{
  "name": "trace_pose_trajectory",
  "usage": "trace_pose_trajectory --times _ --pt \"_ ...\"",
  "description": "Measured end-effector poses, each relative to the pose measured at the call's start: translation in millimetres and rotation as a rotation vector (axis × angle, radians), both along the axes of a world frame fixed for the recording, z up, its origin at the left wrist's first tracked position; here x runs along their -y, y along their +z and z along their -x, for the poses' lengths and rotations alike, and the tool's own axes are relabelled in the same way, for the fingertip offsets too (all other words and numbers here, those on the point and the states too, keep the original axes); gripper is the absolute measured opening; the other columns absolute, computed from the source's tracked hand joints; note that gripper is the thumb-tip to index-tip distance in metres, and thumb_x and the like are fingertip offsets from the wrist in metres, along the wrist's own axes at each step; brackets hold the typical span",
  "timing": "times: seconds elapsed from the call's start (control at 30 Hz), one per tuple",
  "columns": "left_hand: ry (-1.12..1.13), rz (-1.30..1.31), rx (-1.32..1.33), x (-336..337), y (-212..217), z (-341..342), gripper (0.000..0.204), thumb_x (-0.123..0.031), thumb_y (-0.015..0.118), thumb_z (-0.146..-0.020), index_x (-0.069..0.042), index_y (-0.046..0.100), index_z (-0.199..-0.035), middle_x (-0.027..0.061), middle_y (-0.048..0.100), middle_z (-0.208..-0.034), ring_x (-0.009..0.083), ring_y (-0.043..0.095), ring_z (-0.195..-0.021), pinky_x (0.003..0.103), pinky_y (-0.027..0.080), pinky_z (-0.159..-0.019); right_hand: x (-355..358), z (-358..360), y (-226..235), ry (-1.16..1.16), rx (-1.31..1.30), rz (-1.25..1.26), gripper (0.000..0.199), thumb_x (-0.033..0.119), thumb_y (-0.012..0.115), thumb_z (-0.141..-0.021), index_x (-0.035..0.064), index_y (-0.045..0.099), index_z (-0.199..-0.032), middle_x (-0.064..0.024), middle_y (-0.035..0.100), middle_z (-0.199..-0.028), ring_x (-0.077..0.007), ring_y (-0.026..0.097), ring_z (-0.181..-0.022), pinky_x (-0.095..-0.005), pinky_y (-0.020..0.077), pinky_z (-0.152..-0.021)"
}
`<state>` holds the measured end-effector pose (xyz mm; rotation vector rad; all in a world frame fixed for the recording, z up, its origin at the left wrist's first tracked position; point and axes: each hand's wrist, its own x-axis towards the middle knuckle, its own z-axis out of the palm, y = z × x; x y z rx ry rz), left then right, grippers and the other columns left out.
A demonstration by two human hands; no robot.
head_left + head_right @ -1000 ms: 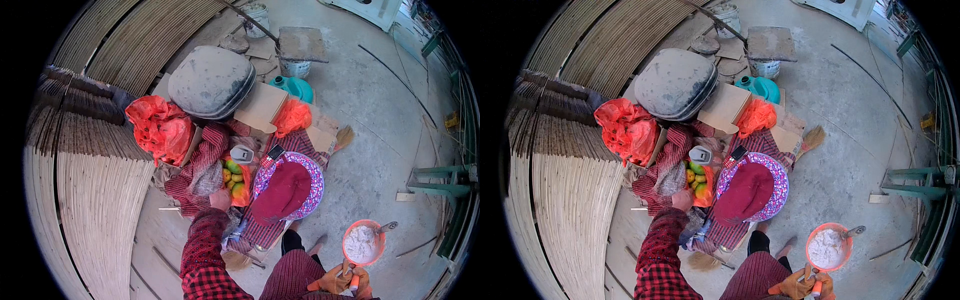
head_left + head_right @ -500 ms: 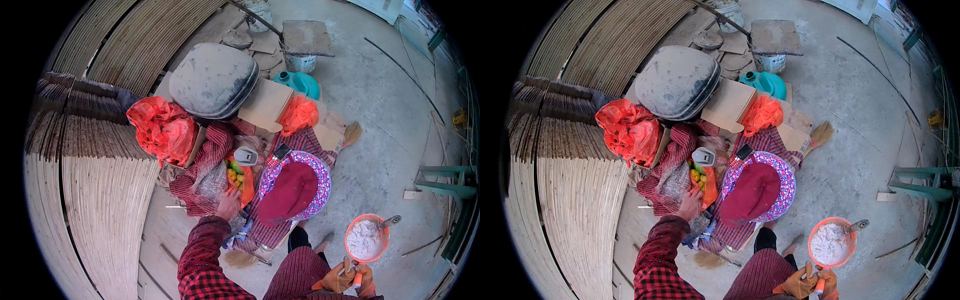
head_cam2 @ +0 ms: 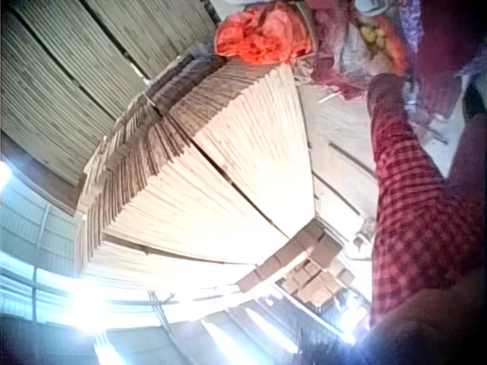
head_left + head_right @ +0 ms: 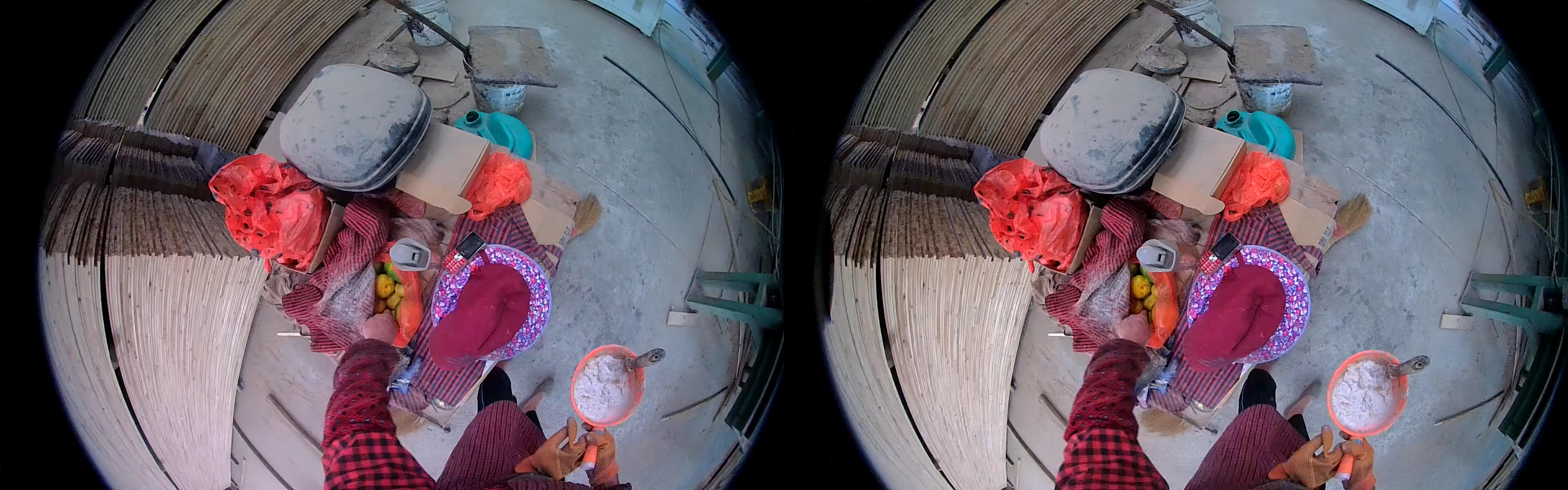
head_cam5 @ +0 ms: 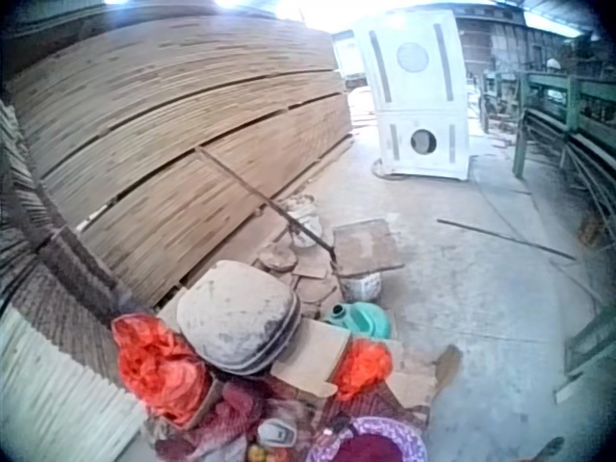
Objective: The person scoops a white powder from a red bucket into a smaller orange bucket using a trowel. They then mix the powder with a liquid in the orange bucket using the trowel. The person walks through a workshop carrying the mixed substance and briefly picks up a yellow fruit from a pile of items before continuing to walk.
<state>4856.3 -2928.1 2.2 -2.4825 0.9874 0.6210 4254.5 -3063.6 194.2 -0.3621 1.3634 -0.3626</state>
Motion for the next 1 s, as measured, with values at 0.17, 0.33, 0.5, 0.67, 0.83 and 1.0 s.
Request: trace_pose_trajectory --times 0.17,0.33,0.5,0.67,0.83,1.0 --pt "0.133 0.159 0.057 -4.4 -19.7 17.7 0.043 -0.037 0.069 -0.08 -0.014 0.059 -0.116 0.0139 0.067 -0.114 0.031 0.07 -0.091 0.044 0.057 -0.072 3.0 -7.6 11.6 0.049 0.009 -0.036 0.043 0.013 0.061 -0.081 -0.0086 0.052 -0.117 -0.0122 0.064 -0.08 -0.0214 0.064 -0.069 -0.0302 0.0535 -0.064" --pt "0.361 0.342 -0.113 -0.8 8.1 10.6 0.055 -0.036 0.07 -0.078 -0.012 0.059 -0.125 0.02 0.069 -0.103 0.0378 0.068 -0.091 0.048 0.054 -0.078 1.0 -3.0 6.4 0.094 -0.036 -0.044 0.045 0.014 0.061 -0.081 -0.0094 0.051 -0.117 -0.0123 0.064 -0.08 -0.0214 0.064 -0.069 -0.0303 0.0533 -0.064" --pt "0.391 0.51 -0.146 -18.2 10.7 0.4 0.05 -0.035 0.069 -0.079 -0.01 0.063 -0.122 0.0236 0.069 -0.097 0.0408 0.066 -0.092 0.048 0.053 -0.081 -4.0 5.2 -6.0 0.093 -0.011 -0.025 0.045 0.014 0.06 -0.081 -0.0101 0.051 -0.118 -0.0132 0.064 -0.08 -0.0215 0.064 -0.066 -0.0306 0.053 -0.061" --pt "0.339 0.746 -0.259 -26.4 -4.8 -6.1 0.046 -0.033 0.064 -0.083 -0.009 0.062 -0.122 0.0252 0.068 -0.098 0.0433 0.065 -0.091 0.049 0.052 -0.083 0.8 -1.3 0.6 0.089 -0.024 -0.063 0.046 0.012 0.059 -0.08 -0.0117 0.05 -0.119 -0.015 0.065 -0.08 -0.0237 0.066 -0.067 -0.0331 0.0552 -0.063" --pt "0.434 0.647 -0.175 -2.3 -36.8 -6.4 0.037 -0.024 0.054 -0.089 -0.006 0.06 -0.121 0.0279 0.066 -0.098 0.0453 0.065 -0.09 0.052 0.051 -0.08 -2.4 -6.2 0.1 0.064 -0.056 -0.051 0.042 0.01 0.057 -0.079 -0.0104 0.052 -0.116 -0.014 0.065 -0.08 -0.0244 0.065 -0.067 -0.0343 0.0558 -0.063" --pt "0.226 0.593 -0.188 15.1 -76.9 -25.2 0.025 -0.012 0.049 -0.091 -0.005 0.063 -0.111 0.0269 0.063 -0.098 0.0445 0.063 -0.09 0.051 0.052 -0.078 -9.3 -2.6 -8.6 0.035 -0.055 -0.08 0.043 0.008 0.057 -0.079 -0.0108 0.052 -0.117 -0.0143 0.064 -0.08 -0.0237 0.064 -0.066 -0.0329 0.055 -0.064"
